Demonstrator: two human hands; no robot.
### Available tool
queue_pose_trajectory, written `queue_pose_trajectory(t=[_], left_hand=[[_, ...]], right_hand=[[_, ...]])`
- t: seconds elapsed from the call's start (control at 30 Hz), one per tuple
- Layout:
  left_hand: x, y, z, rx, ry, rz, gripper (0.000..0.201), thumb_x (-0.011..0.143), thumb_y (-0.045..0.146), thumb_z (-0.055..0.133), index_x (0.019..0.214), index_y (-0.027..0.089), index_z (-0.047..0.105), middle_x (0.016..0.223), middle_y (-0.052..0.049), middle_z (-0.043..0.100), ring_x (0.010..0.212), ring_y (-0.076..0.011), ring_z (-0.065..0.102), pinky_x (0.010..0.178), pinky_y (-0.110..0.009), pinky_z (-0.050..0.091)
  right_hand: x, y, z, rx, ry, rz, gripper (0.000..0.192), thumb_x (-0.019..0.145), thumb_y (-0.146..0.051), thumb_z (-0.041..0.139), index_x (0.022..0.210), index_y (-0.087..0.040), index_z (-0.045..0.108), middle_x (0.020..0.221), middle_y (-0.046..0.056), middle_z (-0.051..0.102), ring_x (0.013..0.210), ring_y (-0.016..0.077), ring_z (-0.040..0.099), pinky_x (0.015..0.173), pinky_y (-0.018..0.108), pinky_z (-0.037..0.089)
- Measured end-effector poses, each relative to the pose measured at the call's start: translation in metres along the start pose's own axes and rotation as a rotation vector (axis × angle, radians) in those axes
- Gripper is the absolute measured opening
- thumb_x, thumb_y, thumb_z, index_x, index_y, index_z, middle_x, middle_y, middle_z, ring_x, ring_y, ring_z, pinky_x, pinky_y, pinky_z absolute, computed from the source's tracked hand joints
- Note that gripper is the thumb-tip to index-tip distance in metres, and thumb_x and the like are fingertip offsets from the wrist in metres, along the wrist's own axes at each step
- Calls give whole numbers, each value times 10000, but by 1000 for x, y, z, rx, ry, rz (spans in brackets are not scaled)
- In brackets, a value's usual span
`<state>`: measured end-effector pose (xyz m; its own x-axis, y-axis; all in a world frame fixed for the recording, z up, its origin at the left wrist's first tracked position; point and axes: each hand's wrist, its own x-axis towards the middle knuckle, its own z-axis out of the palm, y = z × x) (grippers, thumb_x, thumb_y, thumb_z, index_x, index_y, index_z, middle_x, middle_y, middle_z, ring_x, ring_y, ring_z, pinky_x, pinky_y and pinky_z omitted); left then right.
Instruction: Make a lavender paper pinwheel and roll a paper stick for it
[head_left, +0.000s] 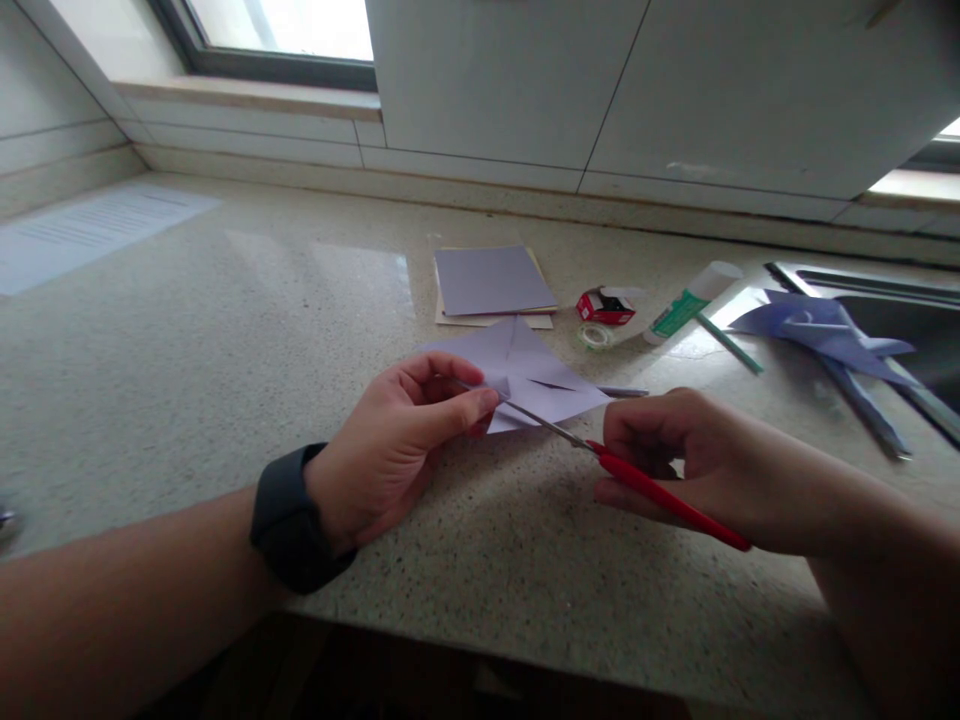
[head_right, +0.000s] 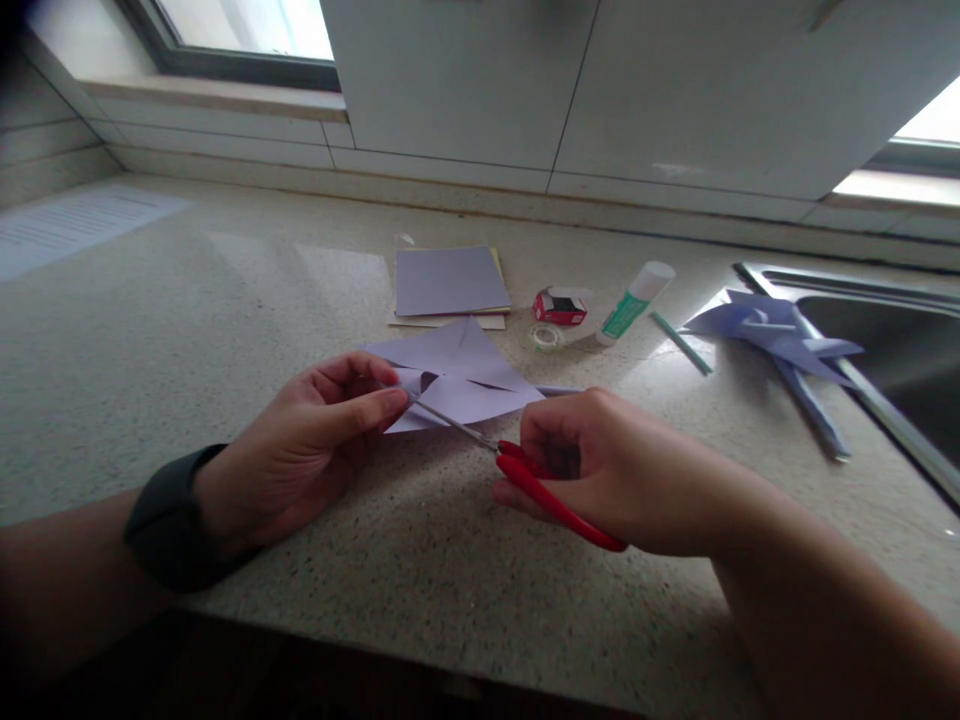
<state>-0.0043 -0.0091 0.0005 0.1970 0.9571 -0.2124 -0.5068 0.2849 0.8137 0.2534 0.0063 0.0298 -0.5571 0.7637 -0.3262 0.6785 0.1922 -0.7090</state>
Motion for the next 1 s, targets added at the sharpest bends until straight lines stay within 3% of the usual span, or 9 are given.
queue_pose_trajectory(t=[1.0], left_hand=[[-1, 0, 0, 21, 10, 17, 200, 735, 102, 857, 828, 157, 689, 734, 23, 685, 650, -58, 601, 647, -151, 473]], right_hand=[[-2, 6, -1, -56, 19, -21, 375, 819, -481, 768, 671, -202, 566, 595, -43, 508, 529, 103, 428, 461, 235, 328]])
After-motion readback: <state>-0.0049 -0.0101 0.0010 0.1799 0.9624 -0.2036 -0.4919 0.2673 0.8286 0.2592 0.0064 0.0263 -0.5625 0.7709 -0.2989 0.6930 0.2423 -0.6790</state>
